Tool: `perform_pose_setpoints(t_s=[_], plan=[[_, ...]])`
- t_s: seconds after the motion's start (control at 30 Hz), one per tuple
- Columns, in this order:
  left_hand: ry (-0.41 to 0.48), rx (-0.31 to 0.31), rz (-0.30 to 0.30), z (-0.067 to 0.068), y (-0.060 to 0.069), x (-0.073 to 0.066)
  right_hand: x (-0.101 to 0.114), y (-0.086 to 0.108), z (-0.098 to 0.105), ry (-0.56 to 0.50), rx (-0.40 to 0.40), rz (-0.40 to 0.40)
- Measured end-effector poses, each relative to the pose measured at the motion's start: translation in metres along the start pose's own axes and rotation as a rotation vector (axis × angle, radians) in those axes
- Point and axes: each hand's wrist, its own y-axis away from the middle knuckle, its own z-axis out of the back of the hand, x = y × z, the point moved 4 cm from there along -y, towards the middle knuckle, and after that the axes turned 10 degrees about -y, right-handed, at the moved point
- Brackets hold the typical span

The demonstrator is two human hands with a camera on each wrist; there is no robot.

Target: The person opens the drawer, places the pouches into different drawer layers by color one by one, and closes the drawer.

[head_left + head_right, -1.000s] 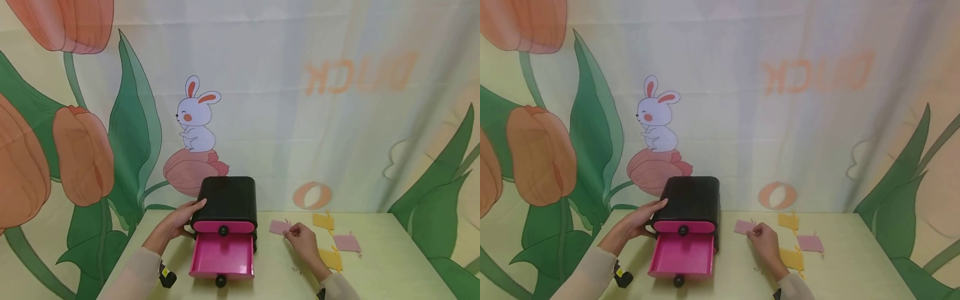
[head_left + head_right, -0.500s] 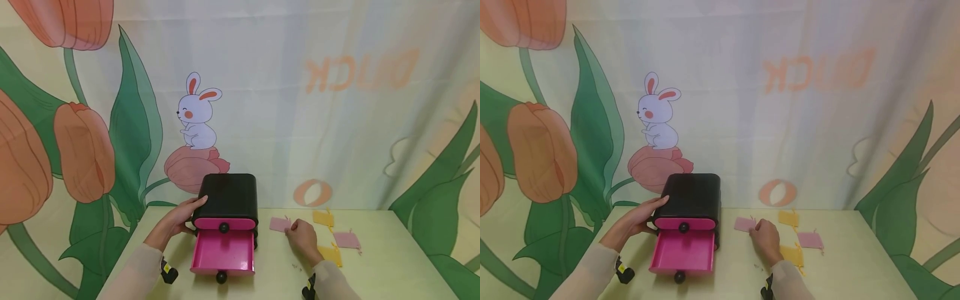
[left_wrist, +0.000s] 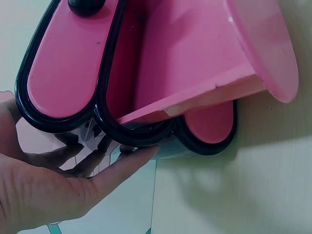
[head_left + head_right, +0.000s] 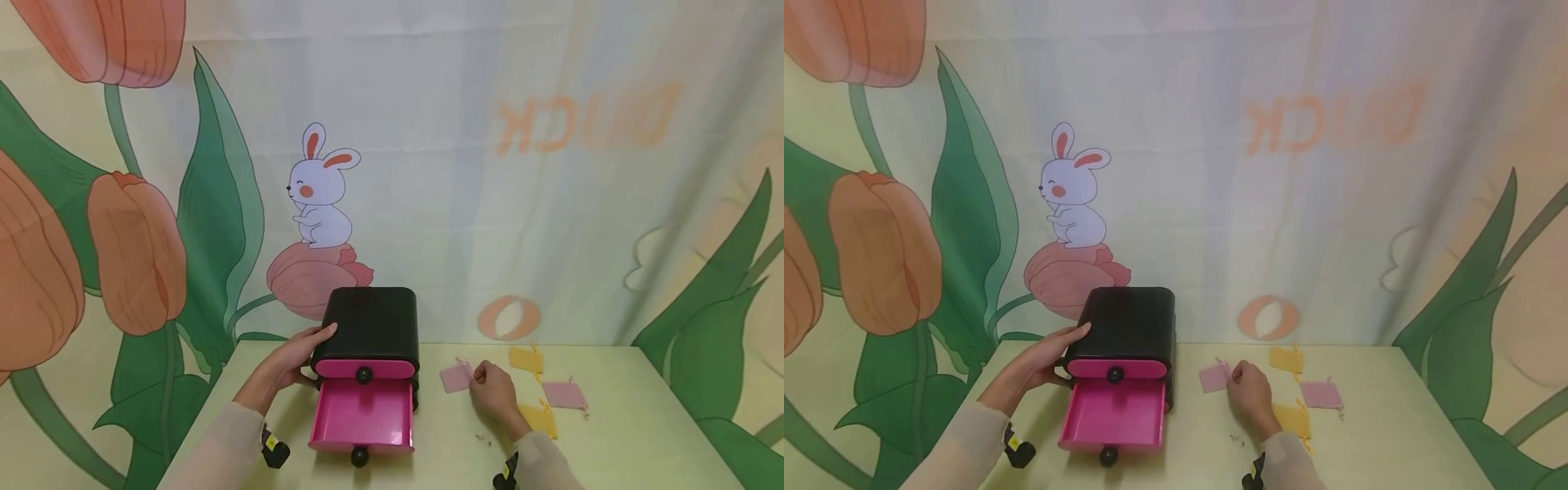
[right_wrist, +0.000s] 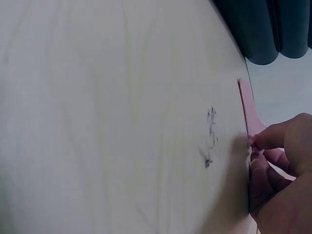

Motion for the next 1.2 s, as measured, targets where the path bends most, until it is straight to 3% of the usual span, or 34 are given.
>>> perform_pose_setpoints(t_s=[0.17,0.4,0.47,0.67,0.83,1.03,1.2], plan=[[0.004,0.000,-0.011,0.003,0.002,-0.002,0.009,0.002,0.000,-0.041,-0.010,0.005],[-0.003,-0.005,-0.018,0.001,0.002,0.004,0.024,0.008,0.002,-0.242,0.016,-0.010],[-0.009,0.001,-0.021,0.001,0.001,0.004,0.037,0.011,0.007,-0.280,0.010,0.011],[-0.010,-0.005,-0.011,0.001,0.001,0.003,0.097,0.016,0.033,-0.370,-0.027,0.171],[-0.010,0.007,0.001,-0.001,0.002,0.005,0.145,0.026,0.047,-0.473,-0.022,0.243],[0.006,0.013,-0.002,-0.003,0.004,0.005,0.189,0.045,0.046,-0.560,0.076,0.321],[-0.005,-0.002,-0.001,-0.001,0.002,0.005,0.202,0.060,0.023,-0.538,0.194,0.352]])
